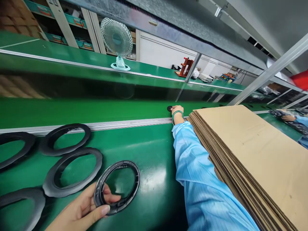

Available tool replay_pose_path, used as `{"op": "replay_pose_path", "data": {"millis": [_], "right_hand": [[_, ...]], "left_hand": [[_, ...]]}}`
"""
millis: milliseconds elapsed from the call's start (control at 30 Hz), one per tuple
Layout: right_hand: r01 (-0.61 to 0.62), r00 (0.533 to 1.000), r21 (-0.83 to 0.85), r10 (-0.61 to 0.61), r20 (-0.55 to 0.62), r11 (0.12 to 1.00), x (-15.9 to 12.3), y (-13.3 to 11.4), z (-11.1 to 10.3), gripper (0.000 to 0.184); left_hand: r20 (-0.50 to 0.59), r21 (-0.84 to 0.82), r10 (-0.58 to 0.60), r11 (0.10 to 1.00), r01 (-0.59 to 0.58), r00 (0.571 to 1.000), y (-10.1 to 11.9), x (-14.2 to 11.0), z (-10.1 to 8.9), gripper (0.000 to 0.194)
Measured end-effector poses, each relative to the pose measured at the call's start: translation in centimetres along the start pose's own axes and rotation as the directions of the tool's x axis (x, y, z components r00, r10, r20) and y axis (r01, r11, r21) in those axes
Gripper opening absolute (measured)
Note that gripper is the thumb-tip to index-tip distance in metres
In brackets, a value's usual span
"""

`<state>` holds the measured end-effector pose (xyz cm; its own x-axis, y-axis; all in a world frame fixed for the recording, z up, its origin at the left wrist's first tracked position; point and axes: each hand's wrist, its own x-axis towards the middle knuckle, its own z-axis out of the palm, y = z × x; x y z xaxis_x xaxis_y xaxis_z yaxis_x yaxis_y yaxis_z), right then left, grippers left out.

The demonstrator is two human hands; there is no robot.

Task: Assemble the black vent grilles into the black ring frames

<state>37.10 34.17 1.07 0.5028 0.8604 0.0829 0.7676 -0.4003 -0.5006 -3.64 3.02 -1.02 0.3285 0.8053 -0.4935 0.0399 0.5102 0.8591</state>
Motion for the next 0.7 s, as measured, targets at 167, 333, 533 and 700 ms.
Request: {"op": "replay_pose_path", "data": {"millis": [167,333,533,700], "right_hand": [[0.129,0.991,0.064,-0.126,-0.048,0.99,-2.3,-2.2,-0.2,0.019],[0.409,0.912,0.242,-0.396,-0.101,0.88,-13.0,-5.7,-0.7,0.011],[0.809,0.477,0.463,-0.865,-0.158,0.362,-28.4,-6.0,-2.5,0.01],[0.943,0.169,0.31,-0.978,-0.124,0.124,-31.7,-5.2,-1.4,0.017]], "left_hand": [[0.021,0.011,0.041,0.999,-0.042,0.999,0.3,0.3,-0.3,0.053],[-0.07,0.175,0.14,0.976,-0.126,0.988,0.6,-0.2,-0.3,0.049],[-0.118,0.188,0.187,0.969,-0.163,0.975,1.3,-0.7,0.1,0.051],[-0.172,0.115,0.183,0.98,-0.165,0.968,1.7,-0.9,0.7,0.065]]}}
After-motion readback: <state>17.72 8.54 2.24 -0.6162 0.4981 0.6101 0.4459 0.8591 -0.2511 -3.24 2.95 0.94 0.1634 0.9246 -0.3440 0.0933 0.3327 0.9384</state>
